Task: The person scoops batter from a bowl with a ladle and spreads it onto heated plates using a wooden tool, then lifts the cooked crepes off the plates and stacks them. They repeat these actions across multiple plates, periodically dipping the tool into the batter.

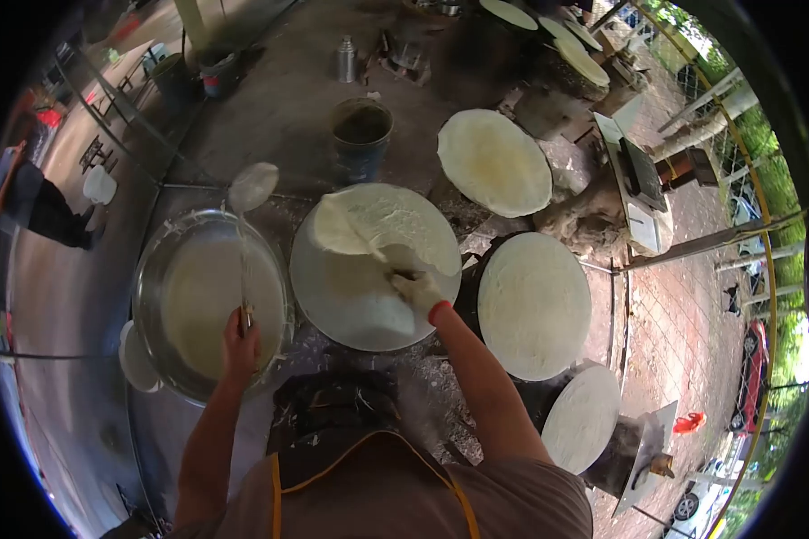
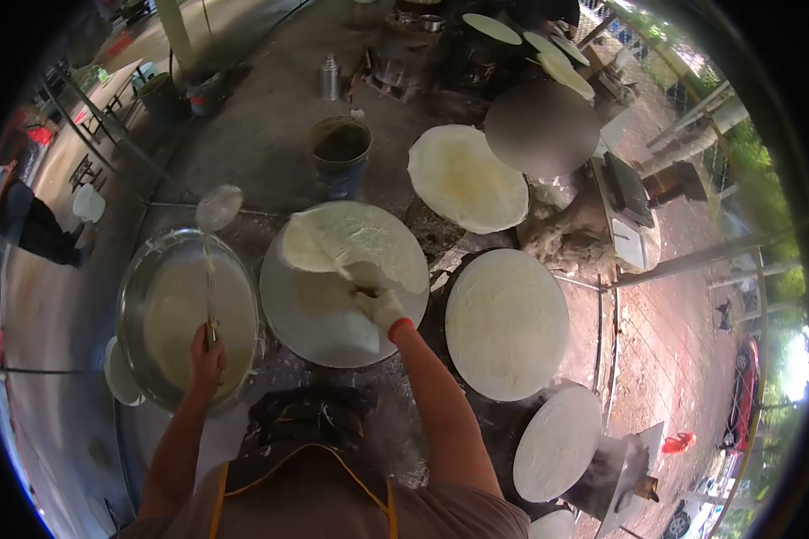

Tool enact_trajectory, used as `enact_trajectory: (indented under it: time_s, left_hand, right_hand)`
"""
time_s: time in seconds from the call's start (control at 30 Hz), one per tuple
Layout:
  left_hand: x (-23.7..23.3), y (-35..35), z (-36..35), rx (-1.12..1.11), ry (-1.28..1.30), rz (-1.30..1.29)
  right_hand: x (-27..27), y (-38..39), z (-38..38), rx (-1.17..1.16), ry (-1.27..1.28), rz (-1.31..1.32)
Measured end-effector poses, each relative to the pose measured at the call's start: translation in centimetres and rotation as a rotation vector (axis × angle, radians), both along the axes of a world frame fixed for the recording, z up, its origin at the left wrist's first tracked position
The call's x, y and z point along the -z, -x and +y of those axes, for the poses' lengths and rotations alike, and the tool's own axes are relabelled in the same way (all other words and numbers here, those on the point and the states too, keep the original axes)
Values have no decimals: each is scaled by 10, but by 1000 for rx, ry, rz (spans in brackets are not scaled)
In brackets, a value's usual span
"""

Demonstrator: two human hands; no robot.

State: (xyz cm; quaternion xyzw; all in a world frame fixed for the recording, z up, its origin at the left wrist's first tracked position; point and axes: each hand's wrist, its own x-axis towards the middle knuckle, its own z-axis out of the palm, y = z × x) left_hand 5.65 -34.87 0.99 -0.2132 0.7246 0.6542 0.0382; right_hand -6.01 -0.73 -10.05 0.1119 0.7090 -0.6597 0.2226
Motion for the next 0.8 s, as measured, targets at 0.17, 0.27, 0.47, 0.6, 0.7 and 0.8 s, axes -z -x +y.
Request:
enact_trajectory:
  time_s: [0.17,0.27,0.47,0.6,0.7,0.8]
  left_hand:
    - [5,-34,14,-285,-157,-81]
    - [6,-68,10,-410,-156,-134]
    - [9,-119,8,-584,-219,-70]
    - [11,-136,10,-649,-239,-86]
    - [9,-138,20,-696,-266,-76]
    - [14,-145,25,-690,-241,-82]
  right_hand:
    - [2,-10,32,-45,32,-190]
    - [-21,19,37,38,71,-217]
    - [-42,-16,55,-430,84,-386]
    - [-35,-7,92,-276,210,-466]
    - [-38,51,56,-182,65,-294]
    - [-37,55,46,-433,-79,-432]
